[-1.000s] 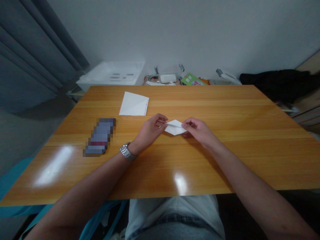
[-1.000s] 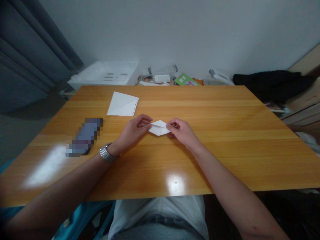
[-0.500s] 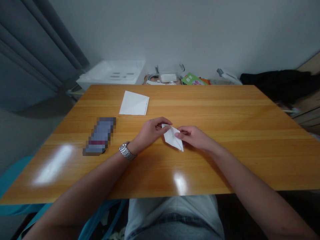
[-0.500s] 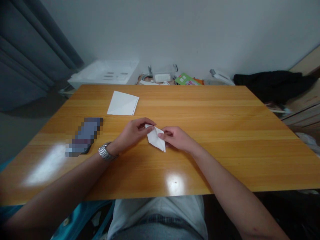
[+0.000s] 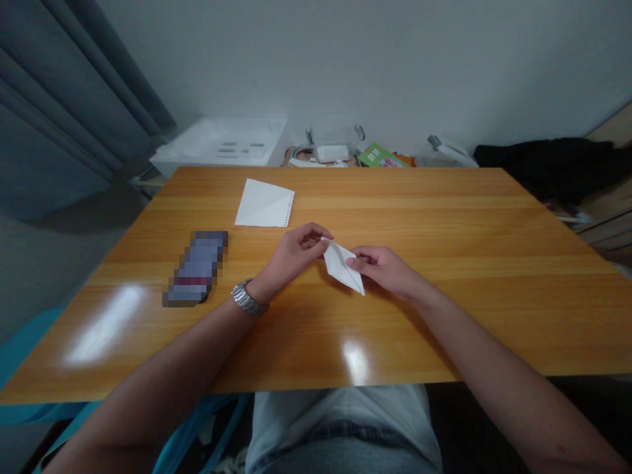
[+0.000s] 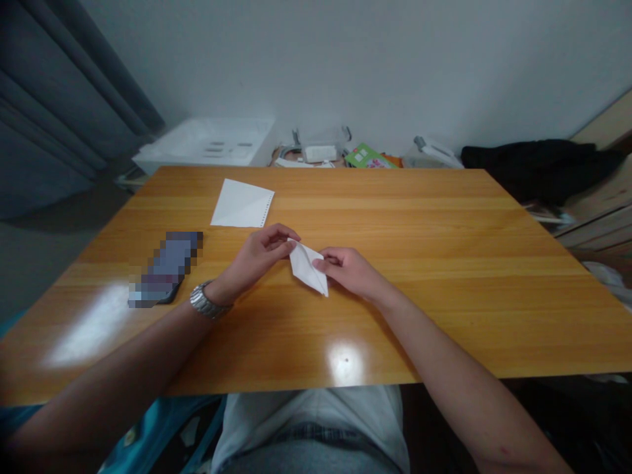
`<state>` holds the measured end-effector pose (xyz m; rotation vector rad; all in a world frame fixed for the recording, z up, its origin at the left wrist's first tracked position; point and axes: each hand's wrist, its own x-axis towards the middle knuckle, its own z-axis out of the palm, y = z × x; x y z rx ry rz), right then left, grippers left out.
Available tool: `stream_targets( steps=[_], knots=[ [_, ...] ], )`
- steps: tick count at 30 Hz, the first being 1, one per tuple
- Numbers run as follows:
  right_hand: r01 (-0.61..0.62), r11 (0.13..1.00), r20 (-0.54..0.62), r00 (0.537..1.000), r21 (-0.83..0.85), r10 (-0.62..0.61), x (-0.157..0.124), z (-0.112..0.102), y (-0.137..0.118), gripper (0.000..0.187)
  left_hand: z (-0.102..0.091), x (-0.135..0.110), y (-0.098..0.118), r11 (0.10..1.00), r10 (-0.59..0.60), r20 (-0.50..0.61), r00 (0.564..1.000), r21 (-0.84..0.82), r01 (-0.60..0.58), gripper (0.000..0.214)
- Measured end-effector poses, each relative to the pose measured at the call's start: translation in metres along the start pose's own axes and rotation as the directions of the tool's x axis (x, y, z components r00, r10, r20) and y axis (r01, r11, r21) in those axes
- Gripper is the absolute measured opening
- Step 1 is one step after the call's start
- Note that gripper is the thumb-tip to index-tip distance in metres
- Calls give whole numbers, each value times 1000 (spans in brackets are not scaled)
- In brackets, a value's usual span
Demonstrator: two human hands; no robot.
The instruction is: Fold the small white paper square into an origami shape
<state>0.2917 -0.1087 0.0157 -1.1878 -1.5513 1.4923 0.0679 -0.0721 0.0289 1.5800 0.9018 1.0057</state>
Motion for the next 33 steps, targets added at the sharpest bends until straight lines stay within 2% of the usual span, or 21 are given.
stream_targets(
  steps=[5,16,30,33],
  knots=[
    [25,999,3,1000,-20,-25,1,-1,1,35,1,0,0,999,-43,33,999,15,42,21],
    [49,998,27,998,-42,-48,4,3,6,32,4,-1,-3,985,-143,-49,989,-108,137,18],
    [42,995,-43,998,-87,-46,3,3,5,22,1,-1,1,996,18,34,999,87,-21,19],
    [49,995,-51,997,-87,-54,3,3,4,22,1,0,2,985,49,18,999,164,-51,21]
  ],
)
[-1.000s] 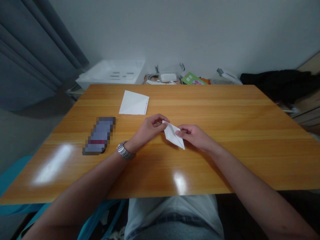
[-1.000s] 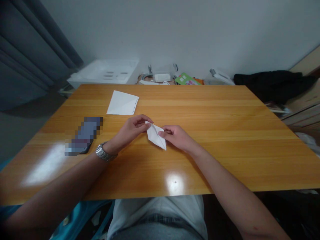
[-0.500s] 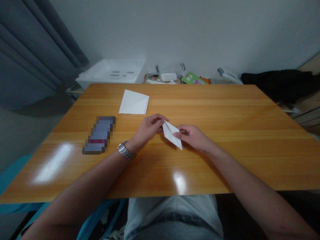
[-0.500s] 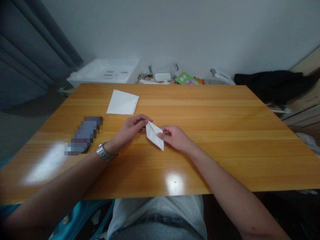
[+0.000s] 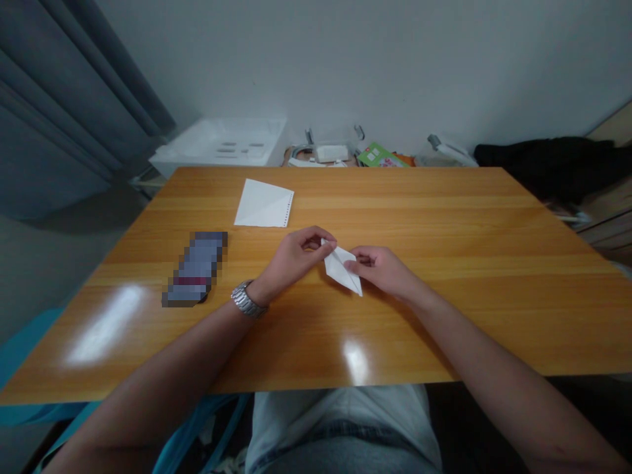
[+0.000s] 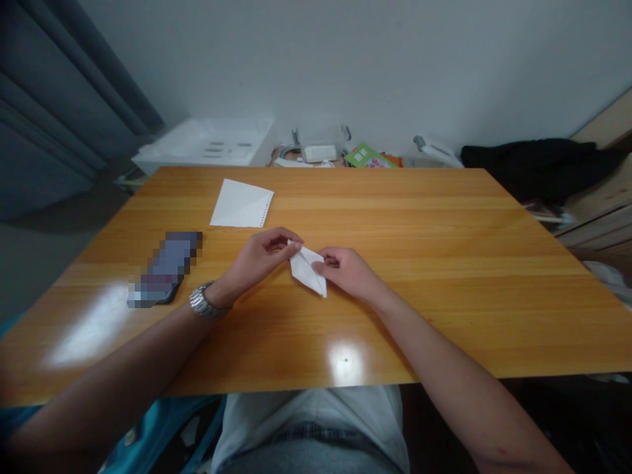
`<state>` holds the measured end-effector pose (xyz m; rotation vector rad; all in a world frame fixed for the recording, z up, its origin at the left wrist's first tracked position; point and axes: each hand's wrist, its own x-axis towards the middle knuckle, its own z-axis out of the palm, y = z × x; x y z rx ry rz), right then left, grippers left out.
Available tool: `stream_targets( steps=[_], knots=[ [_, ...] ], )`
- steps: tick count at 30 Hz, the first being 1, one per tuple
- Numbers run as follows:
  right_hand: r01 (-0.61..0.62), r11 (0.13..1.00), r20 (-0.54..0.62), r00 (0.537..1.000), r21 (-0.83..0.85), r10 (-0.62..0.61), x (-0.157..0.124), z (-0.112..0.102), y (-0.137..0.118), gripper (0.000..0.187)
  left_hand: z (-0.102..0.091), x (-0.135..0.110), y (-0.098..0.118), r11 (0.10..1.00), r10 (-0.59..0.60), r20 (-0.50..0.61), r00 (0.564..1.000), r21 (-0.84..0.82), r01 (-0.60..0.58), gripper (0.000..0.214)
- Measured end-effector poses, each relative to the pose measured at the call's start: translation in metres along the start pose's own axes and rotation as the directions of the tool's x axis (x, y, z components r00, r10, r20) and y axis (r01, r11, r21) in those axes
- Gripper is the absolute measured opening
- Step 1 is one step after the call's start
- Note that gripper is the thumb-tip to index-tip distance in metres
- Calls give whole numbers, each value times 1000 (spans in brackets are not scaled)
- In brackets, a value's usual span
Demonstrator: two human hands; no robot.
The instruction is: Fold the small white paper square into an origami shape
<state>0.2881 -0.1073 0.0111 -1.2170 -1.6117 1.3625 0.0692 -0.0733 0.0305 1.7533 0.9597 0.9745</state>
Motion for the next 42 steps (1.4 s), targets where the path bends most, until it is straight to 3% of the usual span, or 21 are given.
stream_targets(
  steps=[28,35,42],
  knots=[
    [24,998,-4,1000,-57,-25,-1,-5,-1,16,-3,0,-5,989,-75,3,997,-128,74,22],
    [94,992,-21,995,-82,-96,1,-5,4,28,0,-1,-5,999,-25,11,1000,-31,25,20],
    [102,985,10,995,-136,-102,-2,-6,3,26,2,-6,3,996,16,43,999,88,-20,26]
  ],
)
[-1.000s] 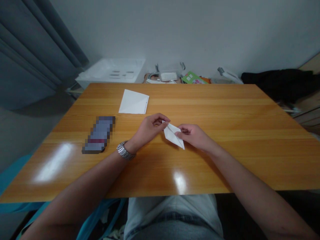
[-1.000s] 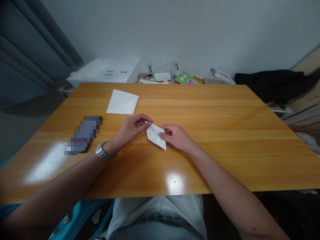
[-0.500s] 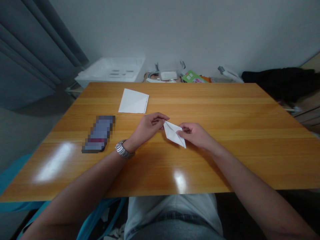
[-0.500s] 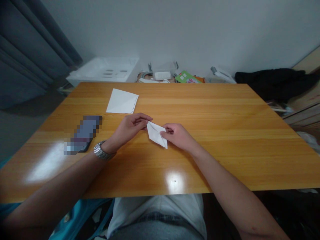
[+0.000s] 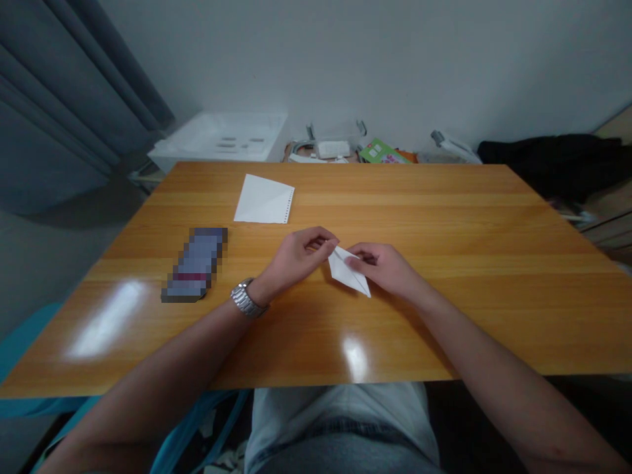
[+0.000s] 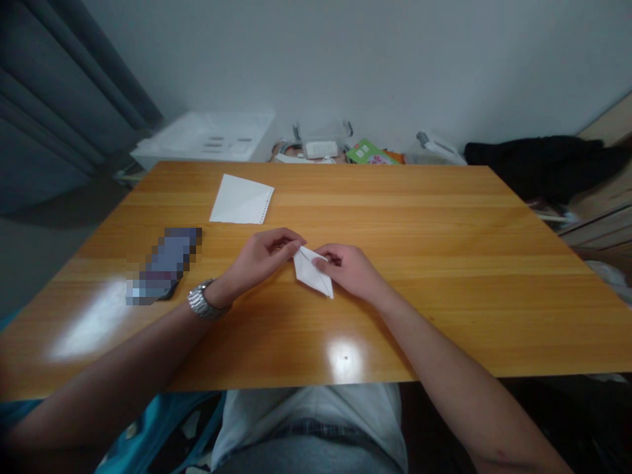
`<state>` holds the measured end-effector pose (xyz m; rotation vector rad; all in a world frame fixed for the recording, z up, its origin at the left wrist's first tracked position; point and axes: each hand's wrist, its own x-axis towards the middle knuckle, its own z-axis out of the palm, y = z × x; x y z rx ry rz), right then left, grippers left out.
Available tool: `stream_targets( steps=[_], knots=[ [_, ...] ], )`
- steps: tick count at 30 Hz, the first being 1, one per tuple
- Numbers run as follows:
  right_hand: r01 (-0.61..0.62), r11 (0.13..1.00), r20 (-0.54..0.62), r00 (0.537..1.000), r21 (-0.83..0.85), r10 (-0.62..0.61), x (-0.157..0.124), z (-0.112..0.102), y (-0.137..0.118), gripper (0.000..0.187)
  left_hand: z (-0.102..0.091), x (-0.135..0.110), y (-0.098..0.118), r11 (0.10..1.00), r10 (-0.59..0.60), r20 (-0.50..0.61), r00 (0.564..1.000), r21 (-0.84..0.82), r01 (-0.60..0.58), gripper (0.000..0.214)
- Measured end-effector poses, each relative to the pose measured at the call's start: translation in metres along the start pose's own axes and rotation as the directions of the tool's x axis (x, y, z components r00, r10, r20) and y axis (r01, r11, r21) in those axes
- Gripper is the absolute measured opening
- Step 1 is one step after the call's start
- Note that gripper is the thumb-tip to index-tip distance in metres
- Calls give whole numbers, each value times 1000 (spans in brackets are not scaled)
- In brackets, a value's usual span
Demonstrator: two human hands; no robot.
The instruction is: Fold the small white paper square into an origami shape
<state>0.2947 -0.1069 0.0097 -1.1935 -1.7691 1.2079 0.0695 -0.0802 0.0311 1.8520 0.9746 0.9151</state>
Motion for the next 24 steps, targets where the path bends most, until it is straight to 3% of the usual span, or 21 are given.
stream_targets(
  steps=[8,17,24],
  knots=[
    [27,994,7,1000,-104,-26,-1,0,-2,24,2,-1,-4,996,-34,98,995,87,26,24],
    [-78,997,-60,995,-30,76,1,-3,-3,29,0,4,-5,999,-42,24,999,32,41,20],
    [-40,990,-57,998,-139,32,1,-3,-1,28,4,-2,-4,985,35,90,995,166,-49,16]
  ],
)
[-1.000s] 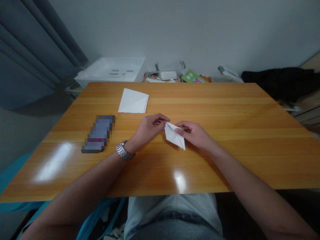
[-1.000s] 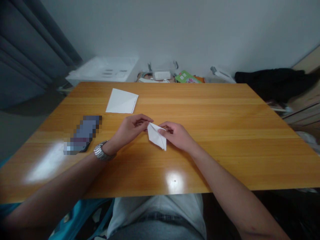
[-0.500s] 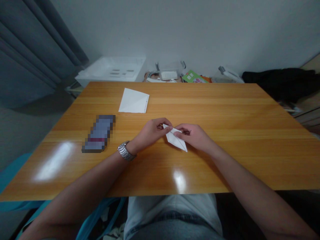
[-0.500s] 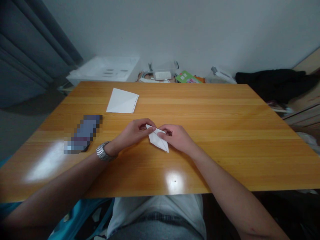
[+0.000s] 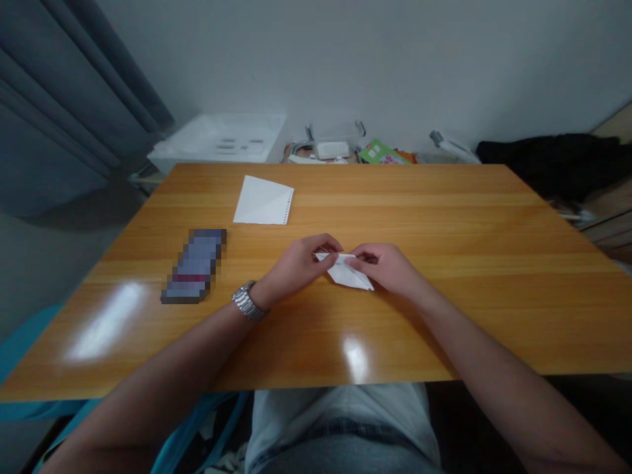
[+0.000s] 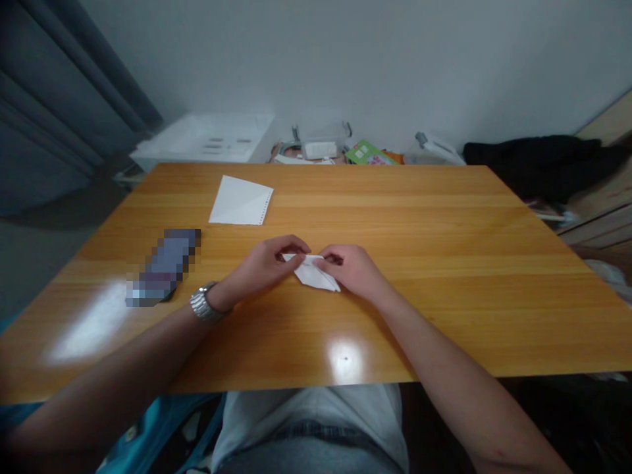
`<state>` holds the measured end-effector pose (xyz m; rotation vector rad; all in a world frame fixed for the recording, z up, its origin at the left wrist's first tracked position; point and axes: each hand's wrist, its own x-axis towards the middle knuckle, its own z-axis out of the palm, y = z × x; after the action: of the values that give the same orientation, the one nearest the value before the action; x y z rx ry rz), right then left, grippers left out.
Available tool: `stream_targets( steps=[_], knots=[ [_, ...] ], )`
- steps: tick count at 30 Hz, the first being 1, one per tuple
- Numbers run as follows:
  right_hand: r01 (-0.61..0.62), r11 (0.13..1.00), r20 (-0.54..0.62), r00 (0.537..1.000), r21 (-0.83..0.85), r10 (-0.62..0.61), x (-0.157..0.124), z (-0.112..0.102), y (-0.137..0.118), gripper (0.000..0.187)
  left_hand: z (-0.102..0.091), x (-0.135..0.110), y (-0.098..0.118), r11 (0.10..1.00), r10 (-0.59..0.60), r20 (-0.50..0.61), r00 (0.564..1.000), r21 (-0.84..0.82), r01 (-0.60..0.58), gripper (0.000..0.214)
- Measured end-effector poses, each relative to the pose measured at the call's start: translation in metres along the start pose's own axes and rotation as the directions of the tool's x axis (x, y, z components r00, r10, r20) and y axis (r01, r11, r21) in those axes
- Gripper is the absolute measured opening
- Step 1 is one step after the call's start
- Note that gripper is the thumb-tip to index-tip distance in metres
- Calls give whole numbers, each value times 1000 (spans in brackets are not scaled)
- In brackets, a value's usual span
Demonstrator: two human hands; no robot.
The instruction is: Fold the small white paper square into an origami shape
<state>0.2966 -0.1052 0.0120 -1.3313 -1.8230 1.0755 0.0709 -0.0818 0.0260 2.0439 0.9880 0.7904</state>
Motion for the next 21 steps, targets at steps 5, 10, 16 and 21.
stream_targets(
  steps=[5,10,16,21],
  knots=[
    [22,999,38,999,-38,-21,-2,0,-3,32,1,-4,10,999,4,59,998,42,-6,21],
    [39,996,39,999,-78,-37,-2,0,-3,27,-1,-3,8,999,-14,77,997,38,11,18],
    [22,997,11,1000,-77,-21,-3,-1,-8,31,2,-1,4,998,-38,67,997,-45,41,20],
    [47,995,23,999,-89,-45,-3,-1,-7,29,2,-1,3,993,-64,66,996,-91,70,22]
  ],
)
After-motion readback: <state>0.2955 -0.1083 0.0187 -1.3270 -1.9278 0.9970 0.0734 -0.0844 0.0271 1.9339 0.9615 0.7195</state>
